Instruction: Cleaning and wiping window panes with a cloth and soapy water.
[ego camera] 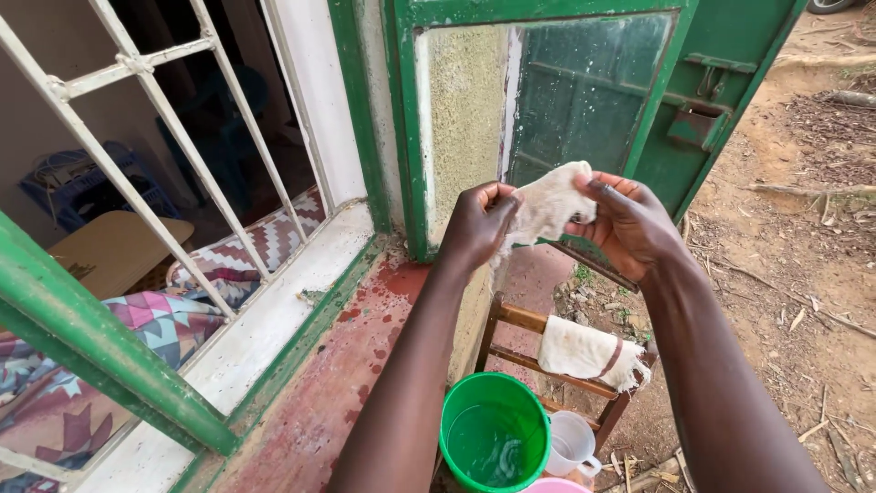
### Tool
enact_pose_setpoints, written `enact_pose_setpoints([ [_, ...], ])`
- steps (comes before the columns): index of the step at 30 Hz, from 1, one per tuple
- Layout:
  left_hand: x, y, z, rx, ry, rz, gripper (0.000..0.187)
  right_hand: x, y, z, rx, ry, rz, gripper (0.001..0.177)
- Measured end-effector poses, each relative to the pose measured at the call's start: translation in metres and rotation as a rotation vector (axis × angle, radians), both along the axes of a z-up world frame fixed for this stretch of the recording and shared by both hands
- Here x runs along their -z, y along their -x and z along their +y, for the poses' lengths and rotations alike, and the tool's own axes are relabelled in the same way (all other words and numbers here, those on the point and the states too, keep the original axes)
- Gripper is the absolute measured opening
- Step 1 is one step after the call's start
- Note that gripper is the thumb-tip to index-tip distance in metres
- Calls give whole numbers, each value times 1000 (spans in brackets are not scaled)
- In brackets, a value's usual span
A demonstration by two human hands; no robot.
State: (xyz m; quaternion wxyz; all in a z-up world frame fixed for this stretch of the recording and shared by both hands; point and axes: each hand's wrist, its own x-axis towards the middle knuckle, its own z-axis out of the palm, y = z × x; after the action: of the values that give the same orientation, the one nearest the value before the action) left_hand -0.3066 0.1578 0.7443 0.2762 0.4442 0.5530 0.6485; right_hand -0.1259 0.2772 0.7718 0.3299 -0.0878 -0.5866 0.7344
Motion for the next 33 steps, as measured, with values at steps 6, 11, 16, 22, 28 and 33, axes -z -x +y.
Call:
enact_pose_setpoints([
  [6, 0, -15, 9, -270, -260, 406, 21, 2, 6, 7, -136, 28, 29, 26],
  [11, -14, -18, 6, -68, -208, 402, 26, -14, 6, 0, 95, -203, -126, 24],
  [16, -29, -6, 15, -35, -89, 433, 17, -15, -3, 25, 237, -297, -154, 29],
  [22, -45, -13, 46, -348, -29, 628, 15, -13, -5, 1, 1150, -1037, -91, 25],
  [28, -74, -50, 54, -373, 137, 823, 18, 32, 36, -9, 441, -334, 27, 19],
  [33, -82, -55, 68, -351, -64, 1136, 23, 40, 58, 21, 558, -219, 287, 12],
])
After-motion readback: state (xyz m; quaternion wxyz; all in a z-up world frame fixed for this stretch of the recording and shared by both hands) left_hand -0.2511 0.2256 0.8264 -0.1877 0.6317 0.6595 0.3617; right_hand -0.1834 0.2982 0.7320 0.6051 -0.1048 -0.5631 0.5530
